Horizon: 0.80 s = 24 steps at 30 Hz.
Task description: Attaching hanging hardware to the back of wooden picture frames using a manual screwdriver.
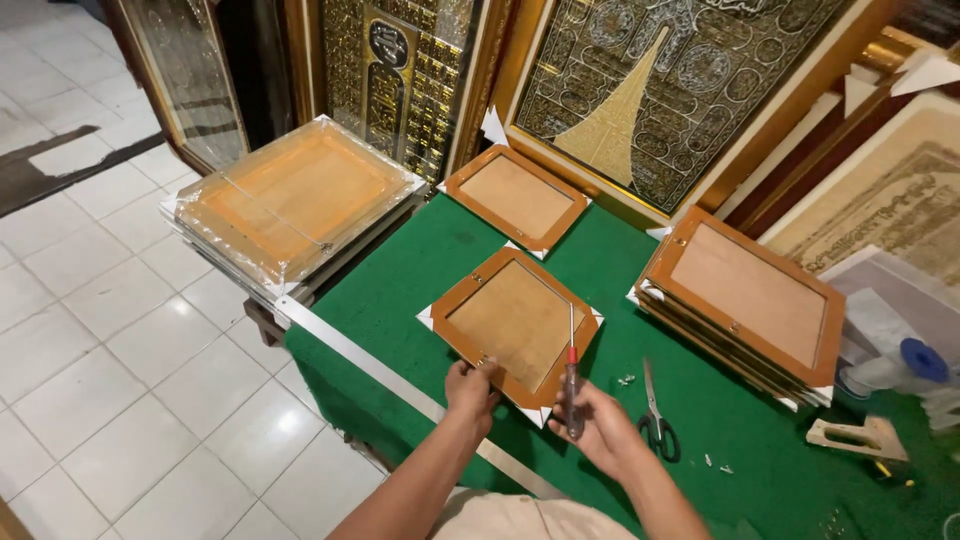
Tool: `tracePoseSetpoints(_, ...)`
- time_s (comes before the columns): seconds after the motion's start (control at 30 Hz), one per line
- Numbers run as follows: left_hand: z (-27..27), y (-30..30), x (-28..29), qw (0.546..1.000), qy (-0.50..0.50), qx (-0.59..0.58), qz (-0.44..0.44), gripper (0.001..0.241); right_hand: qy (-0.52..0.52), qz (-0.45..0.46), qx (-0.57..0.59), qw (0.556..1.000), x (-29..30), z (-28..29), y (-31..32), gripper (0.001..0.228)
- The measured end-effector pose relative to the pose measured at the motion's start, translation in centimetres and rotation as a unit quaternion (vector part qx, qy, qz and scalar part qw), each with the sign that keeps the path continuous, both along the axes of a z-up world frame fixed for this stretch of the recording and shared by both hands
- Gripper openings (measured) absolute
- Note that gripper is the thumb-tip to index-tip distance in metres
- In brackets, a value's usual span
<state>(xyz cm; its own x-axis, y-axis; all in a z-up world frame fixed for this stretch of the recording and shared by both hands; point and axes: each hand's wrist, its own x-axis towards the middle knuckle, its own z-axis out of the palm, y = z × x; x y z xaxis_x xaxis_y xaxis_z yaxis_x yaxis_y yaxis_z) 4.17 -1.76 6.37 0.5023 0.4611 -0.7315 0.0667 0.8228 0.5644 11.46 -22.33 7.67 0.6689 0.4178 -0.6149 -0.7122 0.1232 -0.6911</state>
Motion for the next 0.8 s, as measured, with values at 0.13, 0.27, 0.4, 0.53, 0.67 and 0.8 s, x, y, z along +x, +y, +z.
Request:
tracePoseSetpoints(0.13, 0.3, 1.2, 0.4, 0.999, 0.005, 0.047, -0.013, 0.036, -0.055, 0.018, -0.034, 0.998, 1.5, 2.6, 2.6, 0.019)
tracePoseSetpoints(0.27, 4.4, 5.8, -1.0, 0.997, -0.035, 0.065, -0.036, 0.025, -0.142, -0.036, -0.158, 0.976, 4.7, 4.4, 3.9, 0.02)
tracePoseSetpoints(0.4, 7.0, 12.5, -4.5, 0.992, -0.057, 0.089, -0.072, 0.028, -0.274, 0.026, -0.371, 0.887, 6.8, 7.5, 4.1, 0.032)
tracePoseSetpoints(0.53, 8.3, 17.6, -8.2, 0.983, -0.099, 0.101, -0.117, 0.022, -0.285, 0.063, -0.413, 0.863, 8.1, 8.5, 4.4, 0.041)
tracePoseSetpoints(0.67, 11.0, 19.7, -9.0, 0.978, -0.108, 0.108, -0.144, 0.033, -0.221, 0.072, -0.296, 0.926, 8.4, 7.3, 5.8, 0.051)
tracePoseSetpoints(0.8, 10.1, 20.3, -6.7, 0.971, -0.097, 0.095, -0.198, 0.021, -0.227, 0.089, -0.366, 0.898, 4.4, 11.1, 6.2, 0.05)
